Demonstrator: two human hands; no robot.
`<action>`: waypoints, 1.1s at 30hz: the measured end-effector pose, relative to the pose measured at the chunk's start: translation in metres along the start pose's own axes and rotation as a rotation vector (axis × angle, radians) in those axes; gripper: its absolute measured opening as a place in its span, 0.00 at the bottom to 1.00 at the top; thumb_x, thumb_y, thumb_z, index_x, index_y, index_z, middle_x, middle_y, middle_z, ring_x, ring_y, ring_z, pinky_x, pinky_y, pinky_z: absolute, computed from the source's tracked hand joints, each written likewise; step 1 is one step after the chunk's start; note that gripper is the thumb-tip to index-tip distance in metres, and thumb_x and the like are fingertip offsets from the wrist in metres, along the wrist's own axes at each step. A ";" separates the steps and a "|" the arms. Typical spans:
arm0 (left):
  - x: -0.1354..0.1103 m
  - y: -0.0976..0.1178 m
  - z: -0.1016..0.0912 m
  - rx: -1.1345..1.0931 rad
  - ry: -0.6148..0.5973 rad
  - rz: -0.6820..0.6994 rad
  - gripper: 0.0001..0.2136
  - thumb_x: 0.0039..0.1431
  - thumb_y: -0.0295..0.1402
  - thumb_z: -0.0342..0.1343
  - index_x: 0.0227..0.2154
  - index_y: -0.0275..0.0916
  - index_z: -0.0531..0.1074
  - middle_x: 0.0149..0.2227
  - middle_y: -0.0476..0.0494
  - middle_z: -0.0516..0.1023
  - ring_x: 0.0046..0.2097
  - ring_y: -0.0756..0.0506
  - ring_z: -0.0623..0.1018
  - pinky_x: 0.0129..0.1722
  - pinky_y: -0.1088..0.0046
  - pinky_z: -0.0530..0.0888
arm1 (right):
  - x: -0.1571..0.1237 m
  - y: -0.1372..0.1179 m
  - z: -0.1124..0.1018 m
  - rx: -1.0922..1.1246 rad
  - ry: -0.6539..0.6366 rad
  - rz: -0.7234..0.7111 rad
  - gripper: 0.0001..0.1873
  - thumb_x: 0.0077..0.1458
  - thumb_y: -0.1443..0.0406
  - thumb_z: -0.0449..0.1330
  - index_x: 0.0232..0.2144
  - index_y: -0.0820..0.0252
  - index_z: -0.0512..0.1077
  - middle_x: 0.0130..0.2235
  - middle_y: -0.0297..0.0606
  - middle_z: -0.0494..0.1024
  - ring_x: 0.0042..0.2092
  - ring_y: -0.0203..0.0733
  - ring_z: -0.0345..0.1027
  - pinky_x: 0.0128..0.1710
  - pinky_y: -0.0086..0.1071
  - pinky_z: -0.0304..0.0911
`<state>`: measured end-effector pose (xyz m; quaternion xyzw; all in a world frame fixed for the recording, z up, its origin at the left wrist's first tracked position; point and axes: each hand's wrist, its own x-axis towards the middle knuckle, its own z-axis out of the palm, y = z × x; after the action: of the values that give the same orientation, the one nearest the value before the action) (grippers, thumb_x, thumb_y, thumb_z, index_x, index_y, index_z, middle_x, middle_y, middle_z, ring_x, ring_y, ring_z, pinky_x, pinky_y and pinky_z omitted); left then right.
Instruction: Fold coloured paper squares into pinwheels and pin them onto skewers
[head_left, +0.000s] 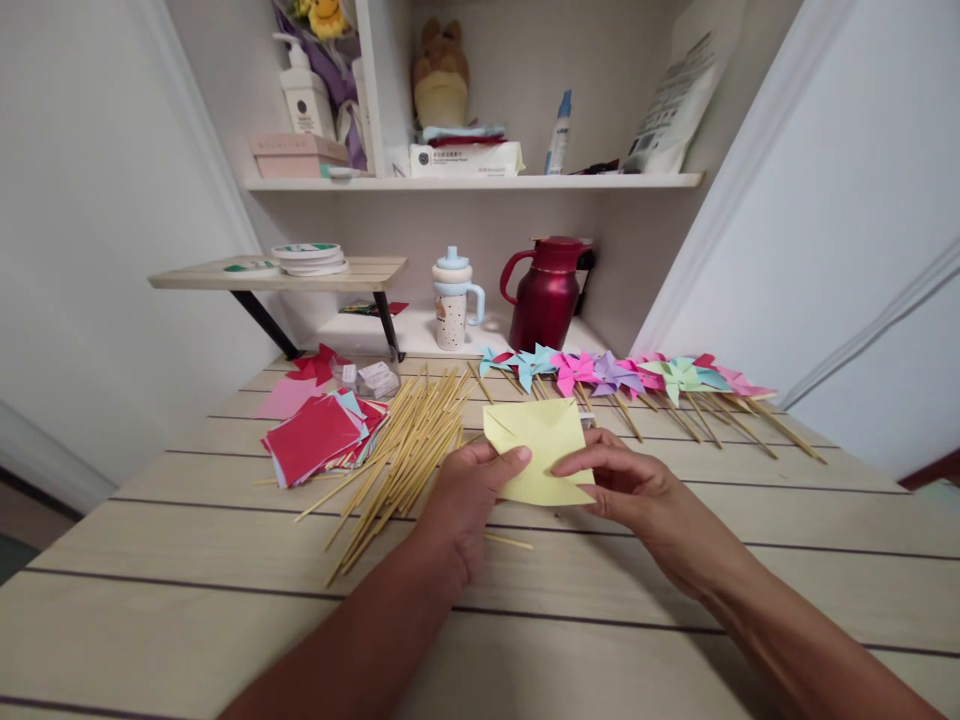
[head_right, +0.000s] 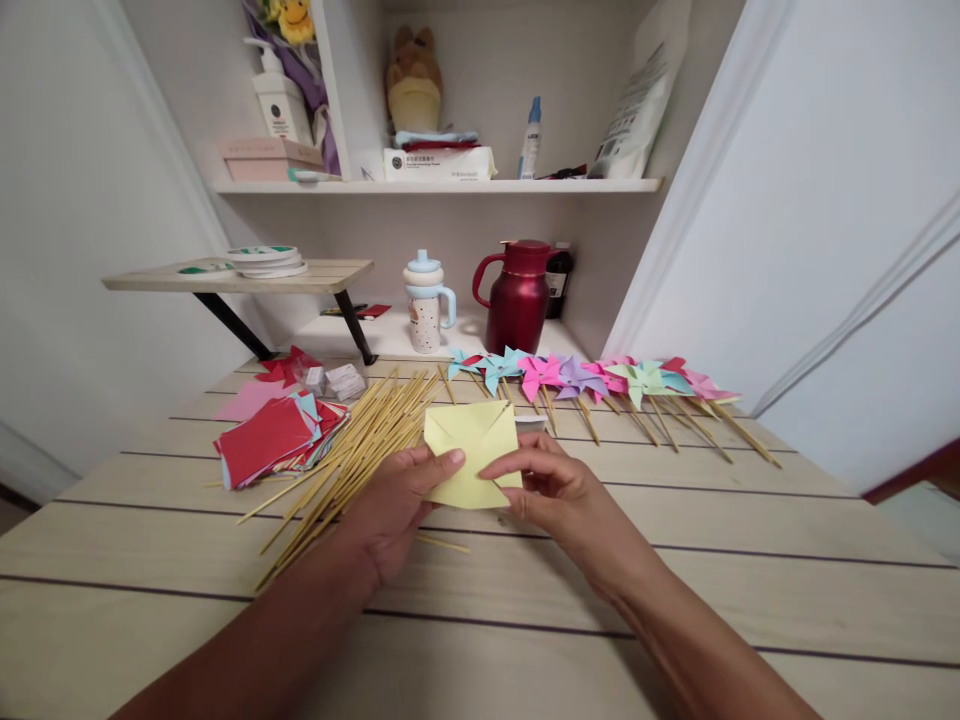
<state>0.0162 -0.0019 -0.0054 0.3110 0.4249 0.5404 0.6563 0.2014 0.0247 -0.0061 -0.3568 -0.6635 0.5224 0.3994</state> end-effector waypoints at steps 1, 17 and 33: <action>0.000 -0.001 0.000 -0.005 -0.012 0.001 0.16 0.49 0.35 0.65 0.41 0.33 0.79 0.37 0.38 0.83 0.37 0.43 0.80 0.44 0.66 0.73 | 0.000 0.000 0.000 0.001 0.006 -0.002 0.07 0.50 0.59 0.67 0.34 0.49 0.81 0.44 0.37 0.67 0.44 0.43 0.65 0.37 0.34 0.65; -0.007 -0.004 0.005 0.152 -0.022 0.085 0.14 0.49 0.37 0.65 0.36 0.33 0.78 0.37 0.38 0.82 0.39 0.42 0.79 0.43 0.65 0.71 | 0.000 -0.002 0.005 -0.262 0.146 0.020 0.13 0.50 0.54 0.65 0.22 0.55 0.77 0.30 0.34 0.63 0.38 0.43 0.60 0.43 0.37 0.58; -0.007 -0.005 0.007 0.177 0.002 0.073 0.13 0.49 0.40 0.65 0.34 0.36 0.79 0.34 0.41 0.82 0.37 0.43 0.79 0.40 0.68 0.71 | -0.001 -0.004 0.008 -0.300 0.182 0.031 0.14 0.52 0.54 0.64 0.22 0.56 0.74 0.28 0.33 0.66 0.37 0.43 0.61 0.43 0.37 0.57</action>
<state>0.0244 -0.0096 -0.0054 0.3825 0.4602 0.5244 0.6057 0.1949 0.0198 -0.0034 -0.4684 -0.6896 0.3891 0.3920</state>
